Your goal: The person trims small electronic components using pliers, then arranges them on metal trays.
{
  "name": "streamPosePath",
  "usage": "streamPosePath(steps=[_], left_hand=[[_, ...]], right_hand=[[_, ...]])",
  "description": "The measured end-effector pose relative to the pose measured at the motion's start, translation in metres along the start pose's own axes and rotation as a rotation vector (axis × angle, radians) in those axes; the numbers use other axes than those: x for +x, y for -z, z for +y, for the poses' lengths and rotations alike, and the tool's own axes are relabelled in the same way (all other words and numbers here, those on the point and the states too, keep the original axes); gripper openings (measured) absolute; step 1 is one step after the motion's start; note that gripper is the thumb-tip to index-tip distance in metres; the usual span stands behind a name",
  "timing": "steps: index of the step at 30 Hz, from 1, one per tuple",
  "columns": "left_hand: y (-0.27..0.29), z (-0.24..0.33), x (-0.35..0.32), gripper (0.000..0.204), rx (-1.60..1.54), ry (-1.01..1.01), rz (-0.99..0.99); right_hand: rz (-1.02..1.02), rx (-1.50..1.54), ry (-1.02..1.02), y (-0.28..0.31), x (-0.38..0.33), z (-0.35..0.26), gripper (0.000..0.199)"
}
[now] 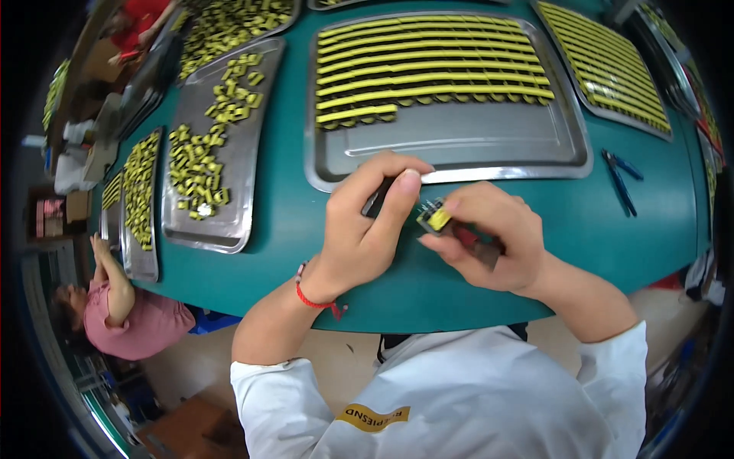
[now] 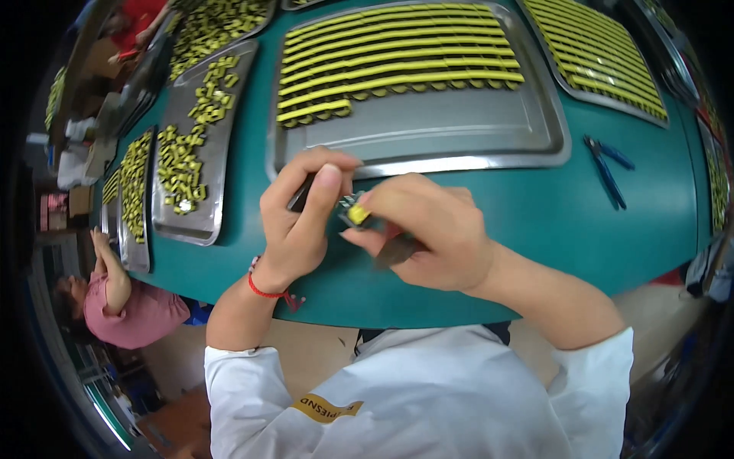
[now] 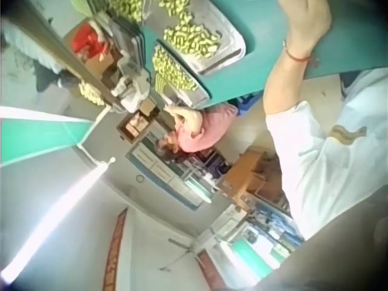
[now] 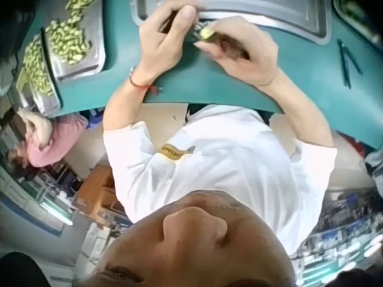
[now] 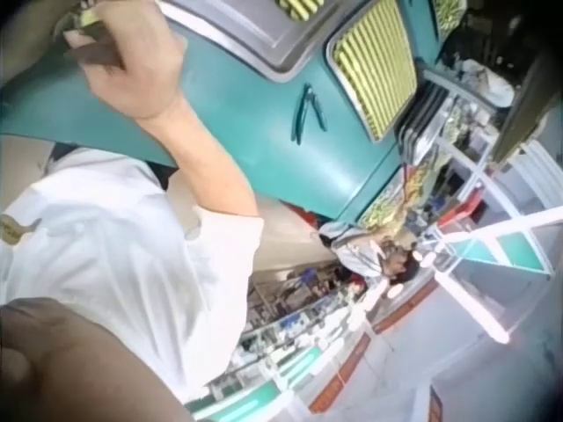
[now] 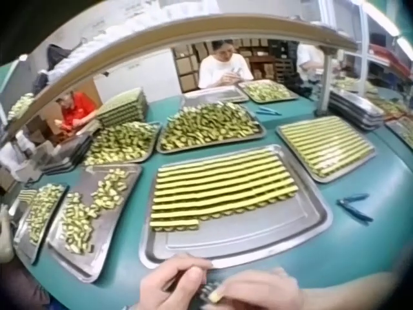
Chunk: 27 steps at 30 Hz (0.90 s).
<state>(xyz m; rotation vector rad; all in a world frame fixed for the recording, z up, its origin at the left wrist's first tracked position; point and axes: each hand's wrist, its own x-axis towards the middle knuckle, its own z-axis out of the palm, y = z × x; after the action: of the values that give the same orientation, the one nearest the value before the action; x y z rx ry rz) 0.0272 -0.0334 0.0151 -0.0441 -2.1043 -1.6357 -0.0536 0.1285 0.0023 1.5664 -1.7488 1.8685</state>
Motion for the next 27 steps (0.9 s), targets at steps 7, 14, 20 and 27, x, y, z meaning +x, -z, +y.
streamPosePath(steps=[7,14,20,27], left_hand=[[0.101,-0.032,0.035,0.013,0.893,-0.071,0.377],[0.177,-0.058,0.03,0.036,1.315,0.41,0.478],[0.17,-0.058,0.037,0.036,1.318,0.485,0.412],[0.171,-0.06,0.031,0.027,1.316,0.511,0.438]], right_hand=[[0.02,0.496,-0.837,0.018,0.003,-0.014,0.033],[-0.344,-0.182,-0.397,0.041,0.052,0.006,0.018],[-0.465,-0.713,-0.182,0.025,0.068,0.055,0.018],[-0.436,-0.887,-0.174,-0.002,0.062,0.07,0.012]])
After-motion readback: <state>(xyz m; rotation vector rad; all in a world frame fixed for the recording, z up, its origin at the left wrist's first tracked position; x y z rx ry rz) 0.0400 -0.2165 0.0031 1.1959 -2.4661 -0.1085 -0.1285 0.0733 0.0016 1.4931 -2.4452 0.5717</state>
